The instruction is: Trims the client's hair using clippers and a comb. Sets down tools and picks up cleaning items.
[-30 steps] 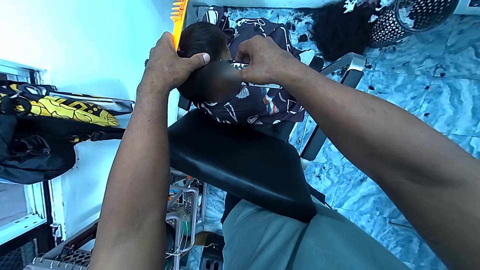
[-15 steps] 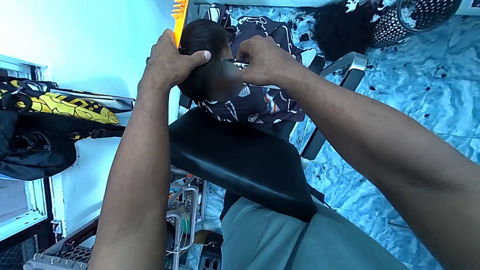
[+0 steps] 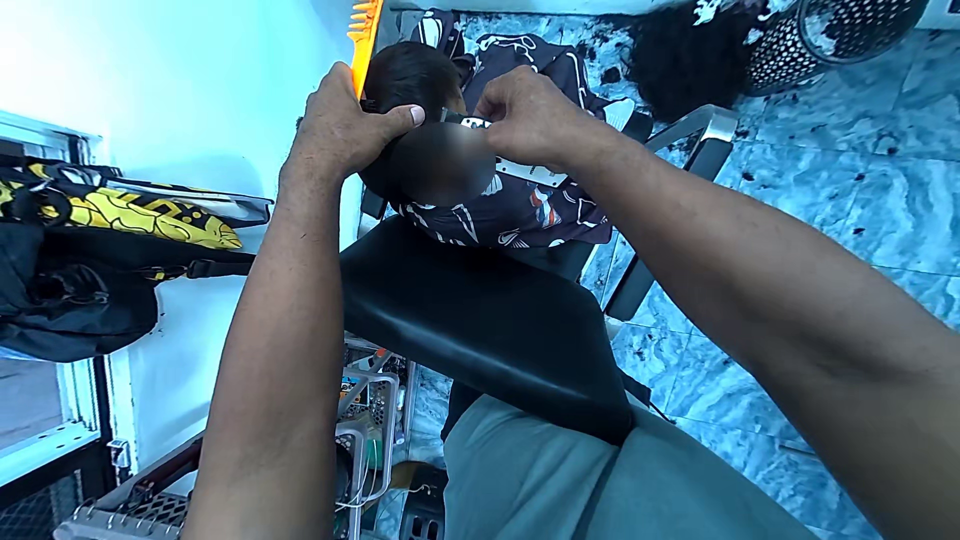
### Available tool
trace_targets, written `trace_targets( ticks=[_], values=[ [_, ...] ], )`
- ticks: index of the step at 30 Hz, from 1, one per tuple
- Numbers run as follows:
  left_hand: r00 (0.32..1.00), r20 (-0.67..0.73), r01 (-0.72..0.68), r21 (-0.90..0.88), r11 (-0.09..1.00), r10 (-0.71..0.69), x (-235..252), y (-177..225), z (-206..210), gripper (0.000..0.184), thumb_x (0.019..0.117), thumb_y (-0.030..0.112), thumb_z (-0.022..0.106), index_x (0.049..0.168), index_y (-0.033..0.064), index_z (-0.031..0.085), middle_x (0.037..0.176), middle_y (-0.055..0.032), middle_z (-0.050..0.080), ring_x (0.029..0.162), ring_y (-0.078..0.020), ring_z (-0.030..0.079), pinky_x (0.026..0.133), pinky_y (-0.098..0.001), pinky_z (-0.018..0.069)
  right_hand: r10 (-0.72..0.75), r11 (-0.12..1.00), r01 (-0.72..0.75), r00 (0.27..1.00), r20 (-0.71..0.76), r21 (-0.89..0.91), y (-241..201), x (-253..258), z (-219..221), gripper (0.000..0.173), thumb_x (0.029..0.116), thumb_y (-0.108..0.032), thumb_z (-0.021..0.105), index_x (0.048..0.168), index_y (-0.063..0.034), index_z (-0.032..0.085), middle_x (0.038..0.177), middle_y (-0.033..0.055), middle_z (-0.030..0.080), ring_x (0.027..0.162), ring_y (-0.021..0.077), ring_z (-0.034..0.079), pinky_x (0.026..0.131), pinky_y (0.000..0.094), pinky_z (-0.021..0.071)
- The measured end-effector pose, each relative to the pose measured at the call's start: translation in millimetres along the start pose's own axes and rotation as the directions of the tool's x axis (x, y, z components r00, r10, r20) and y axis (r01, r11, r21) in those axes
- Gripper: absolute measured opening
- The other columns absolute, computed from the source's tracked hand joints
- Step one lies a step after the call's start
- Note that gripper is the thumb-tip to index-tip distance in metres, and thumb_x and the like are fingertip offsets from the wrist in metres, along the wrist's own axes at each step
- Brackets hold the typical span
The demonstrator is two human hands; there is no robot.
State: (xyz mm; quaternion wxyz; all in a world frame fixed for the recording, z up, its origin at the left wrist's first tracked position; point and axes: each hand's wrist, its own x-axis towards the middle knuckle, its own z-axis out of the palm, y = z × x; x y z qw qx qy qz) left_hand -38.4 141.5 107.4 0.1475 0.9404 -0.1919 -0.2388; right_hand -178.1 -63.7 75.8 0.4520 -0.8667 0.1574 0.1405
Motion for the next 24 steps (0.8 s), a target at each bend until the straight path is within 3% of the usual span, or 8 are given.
trace_targets(
  ticks=[4,8,10,14,19,22,24],
  values=[
    [1.0,-0.003,-0.015,-0.015,1.0,0.015,-2,-2,0,0.083,0.0767,0.069,0.076,0.122,0.0038,0.054,0.107,-0.0184,0.065,0.102,-0.0352,0.064,0.087,-0.0623,0.0504,0.026,0.997,-0.026,1.0,-0.005,-0.073,4,1,-3,0.041,0.0832,-0.045,0.079,0.099,-0.0084,0.07,0.088,0.0089,0.068,0.08,0.024,0.067,0.071,0.0516,0.0548],
    [1.0,-0.007,-0.025,-0.014,1.0,0.025,-5,-1,0,0.08,0.0785,0.067,0.077,0.121,0.0028,0.053,0.104,-0.0189,0.064,0.099,-0.0353,0.064,0.085,-0.062,0.0502,0.03,0.978,-0.029,1.0,0.004,-0.207,15,9,-6,0.037,0.0817,-0.045,0.076,0.09,-0.01,0.065,0.083,0.01,0.064,0.079,0.0297,0.064,0.065,0.0567,0.0513],
    [1.0,-0.004,-0.015,-0.015,1.0,0.015,-6,0,-1,0.08,0.0784,0.067,0.077,0.121,0.0037,0.053,0.104,-0.018,0.064,0.099,-0.0345,0.064,0.085,-0.061,0.0503,0.013,0.984,-0.01,1.0,0.016,-0.18,17,11,-7,0.038,0.0806,-0.046,0.077,0.088,-0.0107,0.065,0.081,0.0084,0.064,0.077,0.0275,0.064,0.064,0.0549,0.0511],
    [1.0,-0.007,-0.012,-0.016,1.0,0.012,-6,-2,1,0.08,0.0782,0.067,0.078,0.119,0.0036,0.052,0.104,-0.0171,0.064,0.098,-0.033,0.064,0.085,-0.0592,0.0506,0.012,0.995,-0.007,0.999,0.049,-0.102,9,8,-8,0.04,0.0822,-0.046,0.08,0.096,-0.0092,0.07,0.087,0.0087,0.068,0.082,0.0257,0.066,0.07,0.0536,0.0531],
    [1.0,-0.004,-0.016,-0.016,1.0,0.016,-6,0,0,0.08,0.0779,0.067,0.077,0.12,0.0038,0.053,0.103,-0.0163,0.064,0.098,-0.0316,0.065,0.085,-0.0581,0.051,0.017,1.0,-0.016,0.999,0.047,-0.024,8,7,-8,0.04,0.0828,-0.046,0.081,0.093,-0.0088,0.07,0.086,0.0079,0.066,0.08,0.0234,0.064,0.07,0.0508,0.0521],
    [1.0,-0.005,-0.012,-0.006,1.0,0.012,-6,0,1,0.08,0.0778,0.068,0.077,0.119,0.0043,0.053,0.103,-0.0155,0.065,0.097,-0.0313,0.065,0.085,-0.0579,0.0513,0.015,0.996,-0.01,0.999,0.048,-0.084,8,5,-7,0.038,0.0819,-0.045,0.08,0.086,-0.0095,0.067,0.08,0.0083,0.064,0.075,0.0256,0.063,0.064,0.0531,0.0506],
    [1.0,-0.006,-0.006,-0.004,1.0,0.006,-5,-1,1,0.081,0.0769,0.069,0.077,0.119,0.0047,0.053,0.103,-0.0156,0.065,0.098,-0.0316,0.065,0.085,-0.0588,0.051,0.021,0.998,-0.018,0.999,0.041,-0.055,9,6,-7,0.04,0.0814,-0.046,0.08,0.088,-0.0095,0.068,0.081,0.0083,0.064,0.076,0.025,0.063,0.066,0.0527,0.0512]
  ],
)
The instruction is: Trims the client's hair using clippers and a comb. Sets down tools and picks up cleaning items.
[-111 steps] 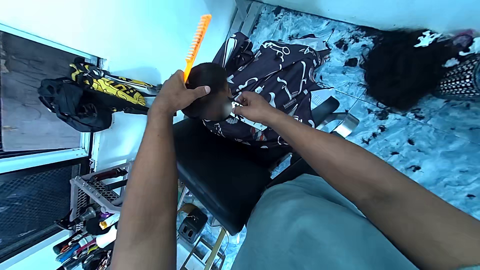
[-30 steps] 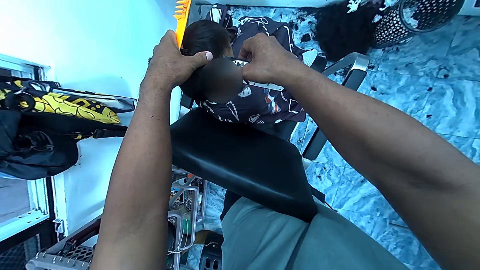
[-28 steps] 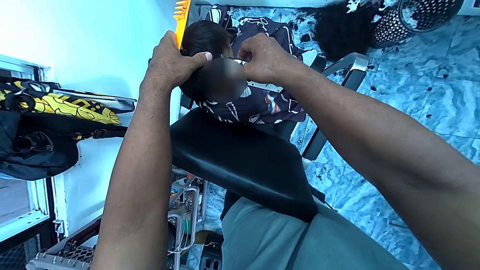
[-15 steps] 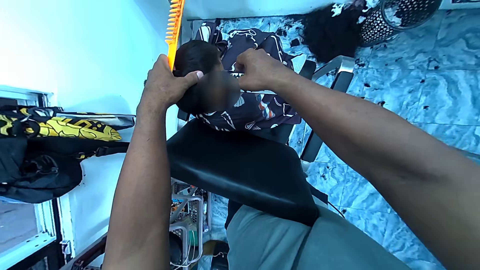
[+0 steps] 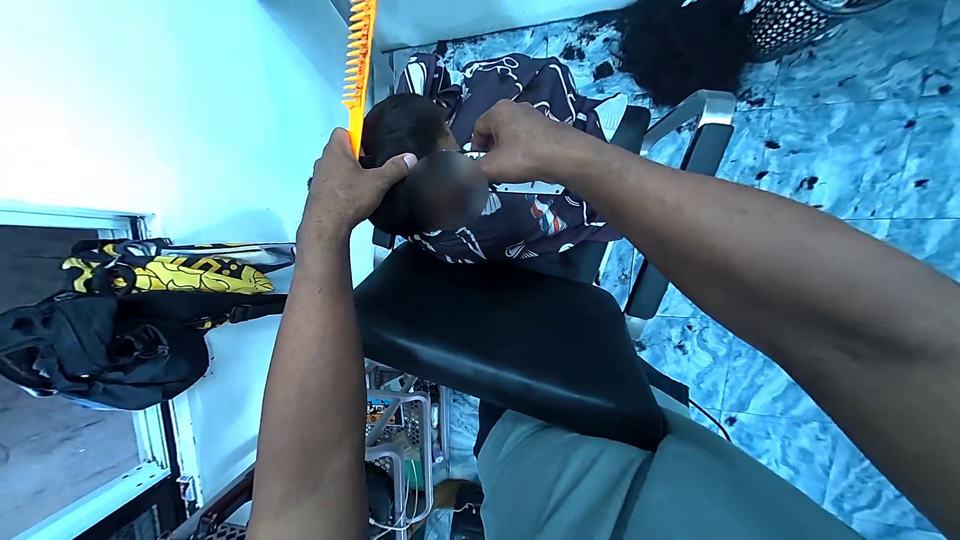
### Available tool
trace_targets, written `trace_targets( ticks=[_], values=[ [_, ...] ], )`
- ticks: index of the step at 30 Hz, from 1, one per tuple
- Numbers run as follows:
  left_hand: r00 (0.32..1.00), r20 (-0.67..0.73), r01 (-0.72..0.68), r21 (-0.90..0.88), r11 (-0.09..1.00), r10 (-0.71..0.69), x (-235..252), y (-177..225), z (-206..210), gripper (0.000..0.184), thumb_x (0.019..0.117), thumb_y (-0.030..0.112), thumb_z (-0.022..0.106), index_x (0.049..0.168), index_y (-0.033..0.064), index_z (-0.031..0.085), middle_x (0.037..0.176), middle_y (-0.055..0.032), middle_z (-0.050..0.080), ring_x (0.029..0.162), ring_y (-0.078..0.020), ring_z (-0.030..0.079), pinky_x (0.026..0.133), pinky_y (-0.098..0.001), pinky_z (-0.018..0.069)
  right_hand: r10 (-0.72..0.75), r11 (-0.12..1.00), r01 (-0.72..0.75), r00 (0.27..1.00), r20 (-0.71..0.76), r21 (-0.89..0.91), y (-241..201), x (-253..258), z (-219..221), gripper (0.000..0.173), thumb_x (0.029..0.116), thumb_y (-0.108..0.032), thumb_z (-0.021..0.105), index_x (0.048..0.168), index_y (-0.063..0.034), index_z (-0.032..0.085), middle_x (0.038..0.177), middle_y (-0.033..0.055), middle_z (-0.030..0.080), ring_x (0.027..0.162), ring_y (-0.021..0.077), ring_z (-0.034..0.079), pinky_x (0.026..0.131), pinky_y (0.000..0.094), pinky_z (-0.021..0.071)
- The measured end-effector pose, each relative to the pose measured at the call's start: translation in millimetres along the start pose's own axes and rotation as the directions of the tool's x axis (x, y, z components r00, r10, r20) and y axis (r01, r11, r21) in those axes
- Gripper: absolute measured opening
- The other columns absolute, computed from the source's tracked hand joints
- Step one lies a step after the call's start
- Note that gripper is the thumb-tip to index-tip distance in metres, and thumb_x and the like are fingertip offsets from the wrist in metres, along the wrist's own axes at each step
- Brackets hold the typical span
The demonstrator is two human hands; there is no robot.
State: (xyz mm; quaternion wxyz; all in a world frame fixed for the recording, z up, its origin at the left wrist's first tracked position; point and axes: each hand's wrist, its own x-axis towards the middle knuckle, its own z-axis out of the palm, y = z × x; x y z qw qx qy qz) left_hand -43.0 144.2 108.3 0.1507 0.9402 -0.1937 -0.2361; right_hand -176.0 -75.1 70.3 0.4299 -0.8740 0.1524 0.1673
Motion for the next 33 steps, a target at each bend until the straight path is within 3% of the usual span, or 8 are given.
trace_targets(
  ticks=[3,6,10,14,16,20,27,33],
  values=[
    [1.0,0.0,0.002,-0.005,1.0,-0.002,0,-1,1,0.081,0.0765,0.069,0.078,0.12,0.0053,0.053,0.103,-0.0156,0.065,0.097,-0.0318,0.065,0.085,-0.0592,0.0508,-0.01,0.997,0.011,1.0,-0.011,0.077,-1,-3,1,0.041,0.0827,-0.046,0.081,0.094,-0.0088,0.07,0.085,0.0074,0.067,0.079,0.0224,0.065,0.071,0.0498,0.0532],
    [1.0,0.003,-0.002,-0.003,1.0,0.002,-2,0,1,0.079,0.0772,0.068,0.077,0.119,0.005,0.053,0.102,-0.0149,0.065,0.097,-0.0311,0.065,0.084,-0.0577,0.0512,0.043,0.998,-0.043,0.999,-0.012,0.038,2,-8,4,0.041,0.0822,-0.046,0.081,0.092,-0.0082,0.07,0.084,0.01,0.067,0.079,0.0272,0.065,0.069,0.0555,0.0523],
    [1.0,0.002,-0.008,-0.015,1.0,0.008,-7,1,0,0.079,0.0799,0.067,0.076,0.12,0.0028,0.052,0.102,-0.0178,0.065,0.096,-0.0336,0.065,0.084,-0.0601,0.0511,0.113,0.993,-0.113,0.994,0.002,0.045,17,-9,6,0.057,0.0755,-0.047,0.086,0.108,-0.0044,0.067,0.094,0.0154,0.067,0.088,0.0315,0.067,0.076,0.058,0.0536],
    [0.997,0.061,-0.037,-0.048,0.998,0.04,-9,-2,-3,0.073,0.0883,0.068,0.065,0.121,0.0051,0.051,0.101,-0.0152,0.064,0.094,-0.0289,0.065,0.082,-0.056,0.0528,0.127,0.991,-0.125,0.991,0.038,-0.035,18,-15,4,0.05,0.0762,-0.042,0.084,0.105,-0.0069,0.062,0.087,0.0129,0.067,0.072,0.0281,0.067,0.064,0.0525,0.0562],
    [0.993,0.094,-0.062,-0.071,0.996,0.069,-11,-2,-5,0.067,0.0884,0.059,0.071,0.121,0.0047,0.049,0.102,-0.0153,0.063,0.095,-0.0278,0.064,0.083,-0.0542,0.0526,0.095,0.992,-0.091,0.994,0.045,-0.083,18,-15,4,0.051,0.0758,-0.042,0.084,0.106,-0.0079,0.063,0.088,0.0126,0.067,0.073,0.0279,0.068,0.064,0.0521,0.0569],
    [0.99,0.1,-0.088,-0.074,0.993,0.095,-13,-2,-6,0.065,0.0867,0.054,0.076,0.119,0.0039,0.05,0.103,-0.0158,0.063,0.096,-0.0276,0.064,0.085,-0.0536,0.0524,-0.013,0.984,0.021,0.999,0.048,-0.175,24,-7,2,0.06,0.0741,-0.046,0.089,0.111,-0.006,0.063,0.099,0.0162,0.067,0.094,0.0355,0.066,0.078,0.0611,0.0538],
    [0.992,0.091,-0.083,-0.047,0.995,0.087,-14,0,-6,0.066,0.0852,0.056,0.077,0.117,0.0048,0.051,0.102,-0.015,0.063,0.095,-0.0278,0.064,0.084,-0.0544,0.0518,-0.025,0.964,0.043,0.997,0.075,-0.261,14,-2,-8,0.047,0.0774,-0.043,0.087,0.099,-0.0071,0.065,0.092,0.0138,0.066,0.088,0.0337,0.066,0.073,0.0604,0.0528],
    [0.992,0.094,-0.079,-0.049,0.996,0.083,-14,-1,-5,0.066,0.0853,0.055,0.078,0.119,0.0048,0.05,0.103,-0.0159,0.063,0.096,-0.0285,0.064,0.084,-0.055,0.052,-0.031,0.988,0.046,0.994,0.102,-0.15,5,-7,-10,0.05,0.0783,-0.045,0.087,0.105,-0.007,0.068,0.094,0.012,0.067,0.09,0.0303,0.065,0.075,0.0579,0.0527]
  ],
)
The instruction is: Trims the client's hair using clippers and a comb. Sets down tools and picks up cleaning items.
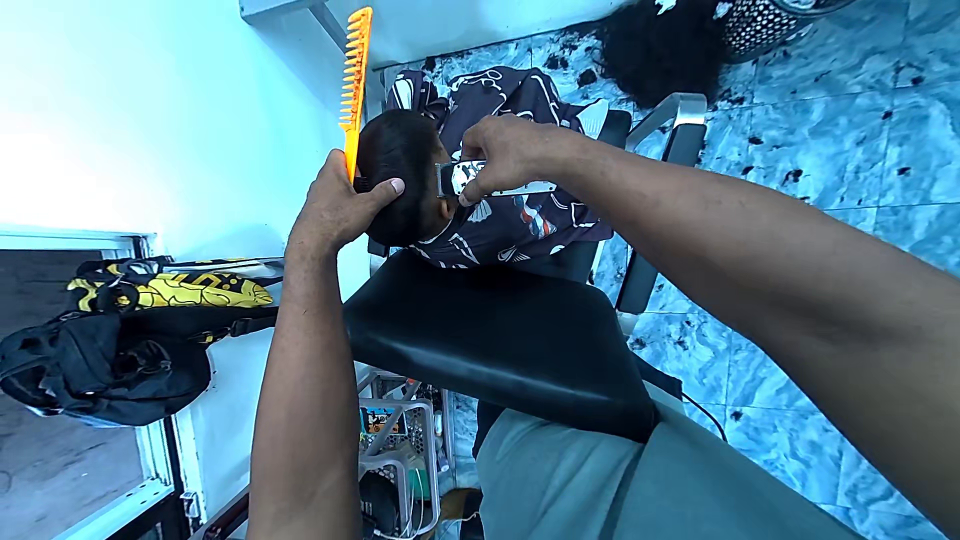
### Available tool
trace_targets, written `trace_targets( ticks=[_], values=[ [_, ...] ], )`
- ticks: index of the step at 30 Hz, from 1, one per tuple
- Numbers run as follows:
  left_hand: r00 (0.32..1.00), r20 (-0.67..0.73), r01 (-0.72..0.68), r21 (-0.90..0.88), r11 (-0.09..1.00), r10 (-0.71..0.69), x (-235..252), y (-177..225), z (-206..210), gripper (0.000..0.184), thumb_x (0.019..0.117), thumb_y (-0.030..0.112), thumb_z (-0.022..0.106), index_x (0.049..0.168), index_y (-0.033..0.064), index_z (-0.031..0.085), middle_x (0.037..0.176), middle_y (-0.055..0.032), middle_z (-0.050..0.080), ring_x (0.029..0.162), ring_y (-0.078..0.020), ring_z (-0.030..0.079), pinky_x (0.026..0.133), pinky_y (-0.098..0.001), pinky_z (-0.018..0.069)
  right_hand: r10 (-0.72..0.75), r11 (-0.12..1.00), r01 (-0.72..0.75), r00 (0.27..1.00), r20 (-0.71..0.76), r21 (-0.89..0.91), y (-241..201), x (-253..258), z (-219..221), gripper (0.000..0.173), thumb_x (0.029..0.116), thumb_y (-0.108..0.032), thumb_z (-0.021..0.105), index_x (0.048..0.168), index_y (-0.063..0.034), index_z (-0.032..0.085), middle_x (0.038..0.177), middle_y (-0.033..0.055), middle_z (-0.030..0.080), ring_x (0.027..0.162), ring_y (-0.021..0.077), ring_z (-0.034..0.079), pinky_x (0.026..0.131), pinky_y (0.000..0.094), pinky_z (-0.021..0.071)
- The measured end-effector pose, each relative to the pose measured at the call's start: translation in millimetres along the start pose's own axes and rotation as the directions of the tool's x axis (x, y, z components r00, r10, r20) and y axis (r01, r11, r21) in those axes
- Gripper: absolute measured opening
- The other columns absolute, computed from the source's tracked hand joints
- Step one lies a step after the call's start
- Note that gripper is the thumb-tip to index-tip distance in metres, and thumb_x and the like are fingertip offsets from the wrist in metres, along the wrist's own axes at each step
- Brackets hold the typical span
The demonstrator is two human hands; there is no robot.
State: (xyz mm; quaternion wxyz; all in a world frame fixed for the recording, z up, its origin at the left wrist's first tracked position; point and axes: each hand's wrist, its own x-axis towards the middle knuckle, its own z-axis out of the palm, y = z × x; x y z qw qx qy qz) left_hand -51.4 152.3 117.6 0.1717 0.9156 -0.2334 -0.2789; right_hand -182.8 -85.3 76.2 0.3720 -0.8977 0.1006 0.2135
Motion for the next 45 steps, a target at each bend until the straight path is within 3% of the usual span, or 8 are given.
trace_targets(
  ticks=[12,23,27,31,35,39,43,45],
  values=[
    [1.0,-0.006,0.006,-0.005,1.0,-0.006,-1,-1,1,0.066,0.0853,0.054,0.078,0.119,0.0048,0.051,0.103,-0.0153,0.064,0.096,-0.0281,0.065,0.084,-0.0548,0.0528,0.034,0.999,-0.034,0.999,-0.031,0.009,-7,-7,10,0.042,0.0771,-0.041,0.086,0.095,-0.0092,0.064,0.086,0.0111,0.064,0.082,0.0307,0.064,0.067,0.0578,0.0521],
    [1.0,-0.004,0.01,-0.001,1.0,-0.01,-2,0,1,0.066,0.086,0.053,0.078,0.12,0.0035,0.05,0.104,-0.0169,0.064,0.097,-0.0298,0.065,0.085,-0.0557,0.0523,0.03,0.986,-0.024,0.999,-0.033,0.166,-3,-6,8,0.047,0.0783,-0.043,0.087,0.1,-0.0056,0.069,0.09,0.0116,0.067,0.085,0.0268,0.065,0.075,0.0534,0.0533],
    [1.0,-0.004,0.005,0.004,1.0,-0.005,-2,0,1,0.066,0.0856,0.054,0.078,0.119,0.0044,0.05,0.103,-0.0161,0.064,0.097,-0.0288,0.065,0.085,-0.0552,0.0525,0.034,0.996,-0.033,0.999,-0.017,0.084,-5,-6,8,0.049,0.0775,-0.044,0.087,0.103,-0.0062,0.069,0.092,0.0129,0.068,0.088,0.0303,0.067,0.075,0.0582,0.0547],
    [1.0,-0.007,0.002,0.002,1.0,-0.002,-2,0,1,0.066,0.0855,0.054,0.078,0.12,0.0044,0.05,0.103,-0.0161,0.064,0.096,-0.0291,0.065,0.085,-0.0555,0.0523,0.042,0.978,-0.033,0.998,-0.036,0.208,-7,-9,9,0.048,0.0785,-0.043,0.087,0.104,-0.0059,0.07,0.093,0.0114,0.068,0.086,0.0255,0.066,0.076,0.0518,0.0547],
    [1.0,-0.008,0.0,0.004,1.0,0.0,-1,-1,2,0.067,0.0856,0.054,0.078,0.119,0.0037,0.05,0.103,-0.0164,0.063,0.096,-0.0289,0.065,0.085,-0.0553,0.0525,0.021,0.997,-0.02,1.0,-0.022,0.071,-4,-5,12,0.049,0.0758,-0.045,0.087,0.1,-0.0065,0.068,0.092,0.0129,0.066,0.087,0.0313,0.066,0.073,0.0595,0.0534],
    [1.0,-0.008,0.01,-0.002,1.0,-0.01,-2,0,2,0.066,0.0855,0.053,0.078,0.12,0.0039,0.051,0.105,-0.0168,0.064,0.098,-0.0298,0.065,0.086,-0.0562,0.0526,0.016,0.981,-0.004,0.998,-0.059,0.192,-5,-8,12,0.048,0.0769,-0.044,0.087,0.1,-0.0058,0.069,0.092,0.0114,0.067,0.086,0.0264,0.066,0.076,0.0535,0.0541],
    [1.0,-0.002,0.019,0.007,1.0,-0.019,-3,2,1,0.066,0.0859,0.054,0.078,0.121,0.0043,0.05,0.105,-0.0166,0.064,0.098,-0.0296,0.065,0.086,-0.0561,0.0526,0.027,0.996,-0.024,0.999,-0.044,0.082,-12,-12,13,0.048,0.0762,-0.043,0.087,0.102,-0.0069,0.068,0.092,0.013,0.068,0.088,0.0317,0.067,0.075,0.0598,0.0543],
    [1.0,-0.002,0.016,0.004,1.0,-0.016,-2,2,1,0.067,0.0857,0.054,0.078,0.121,0.0043,0.05,0.106,-0.0166,0.064,0.099,-0.0296,0.065,0.086,-0.056,0.0525,0.024,0.993,-0.017,0.997,-0.067,0.115,-11,-12,14,0.048,0.0759,-0.045,0.086,0.1,-0.0079,0.068,0.091,0.0109,0.067,0.086,0.0284,0.066,0.074,0.0556,0.0535]
  ],
)
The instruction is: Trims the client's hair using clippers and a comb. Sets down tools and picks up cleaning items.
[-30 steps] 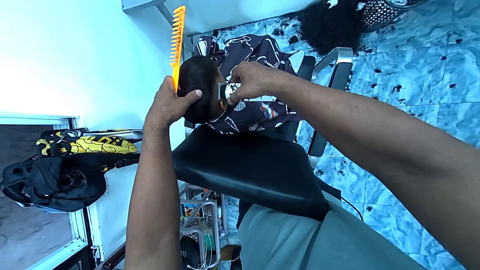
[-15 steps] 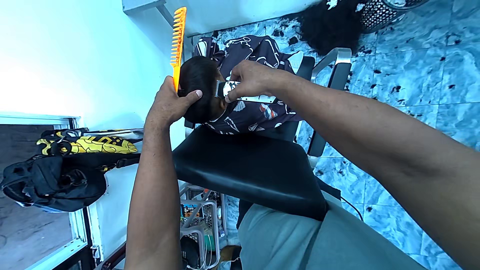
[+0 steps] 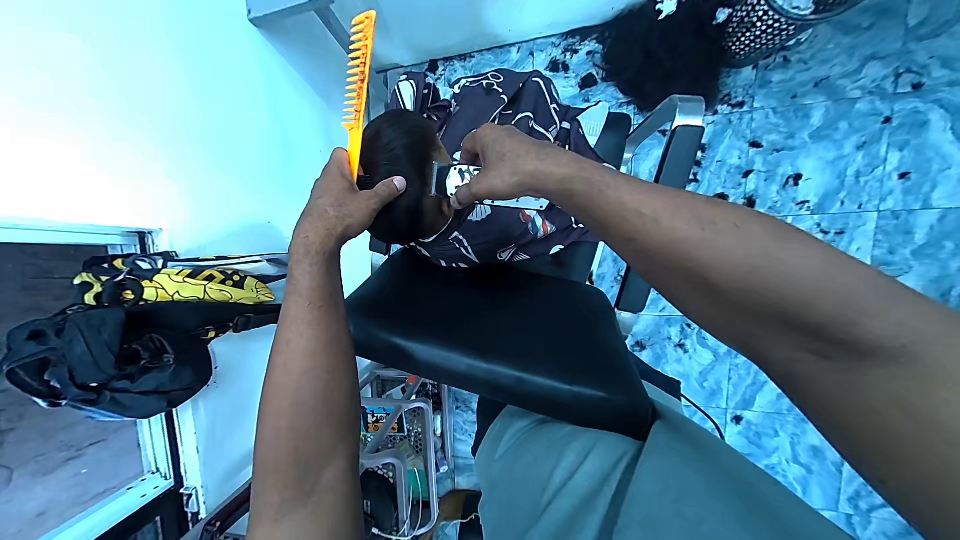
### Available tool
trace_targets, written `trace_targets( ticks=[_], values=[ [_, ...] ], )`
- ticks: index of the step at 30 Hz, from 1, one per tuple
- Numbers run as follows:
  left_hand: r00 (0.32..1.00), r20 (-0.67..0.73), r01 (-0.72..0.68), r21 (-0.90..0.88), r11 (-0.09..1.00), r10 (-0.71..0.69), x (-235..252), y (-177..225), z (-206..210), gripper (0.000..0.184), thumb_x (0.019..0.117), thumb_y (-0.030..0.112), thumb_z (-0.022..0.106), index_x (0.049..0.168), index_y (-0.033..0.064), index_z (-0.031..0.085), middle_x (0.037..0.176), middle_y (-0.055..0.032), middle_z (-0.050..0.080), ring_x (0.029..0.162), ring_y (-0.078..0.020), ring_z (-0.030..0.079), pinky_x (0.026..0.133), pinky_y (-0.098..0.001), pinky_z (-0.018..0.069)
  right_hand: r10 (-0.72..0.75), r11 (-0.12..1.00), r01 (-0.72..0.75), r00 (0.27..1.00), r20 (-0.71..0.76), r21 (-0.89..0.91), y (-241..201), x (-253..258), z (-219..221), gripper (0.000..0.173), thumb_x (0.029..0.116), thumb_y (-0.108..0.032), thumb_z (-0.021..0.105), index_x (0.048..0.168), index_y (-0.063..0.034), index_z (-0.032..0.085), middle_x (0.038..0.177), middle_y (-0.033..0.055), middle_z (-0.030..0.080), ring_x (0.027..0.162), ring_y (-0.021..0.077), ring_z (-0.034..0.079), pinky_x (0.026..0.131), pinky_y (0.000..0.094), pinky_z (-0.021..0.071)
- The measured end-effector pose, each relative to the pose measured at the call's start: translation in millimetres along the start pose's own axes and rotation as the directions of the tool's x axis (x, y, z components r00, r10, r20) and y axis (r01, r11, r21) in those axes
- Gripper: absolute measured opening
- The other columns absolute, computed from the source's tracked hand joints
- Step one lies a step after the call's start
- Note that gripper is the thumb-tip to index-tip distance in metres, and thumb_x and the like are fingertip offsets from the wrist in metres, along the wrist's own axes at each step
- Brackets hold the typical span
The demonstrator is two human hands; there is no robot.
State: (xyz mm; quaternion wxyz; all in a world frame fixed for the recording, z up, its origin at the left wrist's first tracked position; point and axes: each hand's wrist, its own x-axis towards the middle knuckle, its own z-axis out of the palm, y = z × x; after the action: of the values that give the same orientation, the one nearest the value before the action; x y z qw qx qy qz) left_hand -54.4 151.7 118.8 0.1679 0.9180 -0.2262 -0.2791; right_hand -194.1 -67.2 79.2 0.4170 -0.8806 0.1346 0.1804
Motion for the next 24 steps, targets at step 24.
trace_targets(
  ticks=[24],
  values=[
    [1.0,-0.001,-0.007,0.001,1.0,0.007,0.8,1.7,0.3,0.066,0.0862,0.053,0.077,0.121,0.0034,0.05,0.105,-0.0171,0.064,0.098,-0.0303,0.065,0.086,-0.0567,0.0525,0.013,1.0,-0.014,1.0,-0.028,-0.002,-8.2,-9.1,4.5,0.047,0.0778,-0.044,0.084,0.103,-0.0086,0.066,0.093,0.0115,0.067,0.088,0.0297,0.067,0.073,0.0563,0.0545]
  ],
)
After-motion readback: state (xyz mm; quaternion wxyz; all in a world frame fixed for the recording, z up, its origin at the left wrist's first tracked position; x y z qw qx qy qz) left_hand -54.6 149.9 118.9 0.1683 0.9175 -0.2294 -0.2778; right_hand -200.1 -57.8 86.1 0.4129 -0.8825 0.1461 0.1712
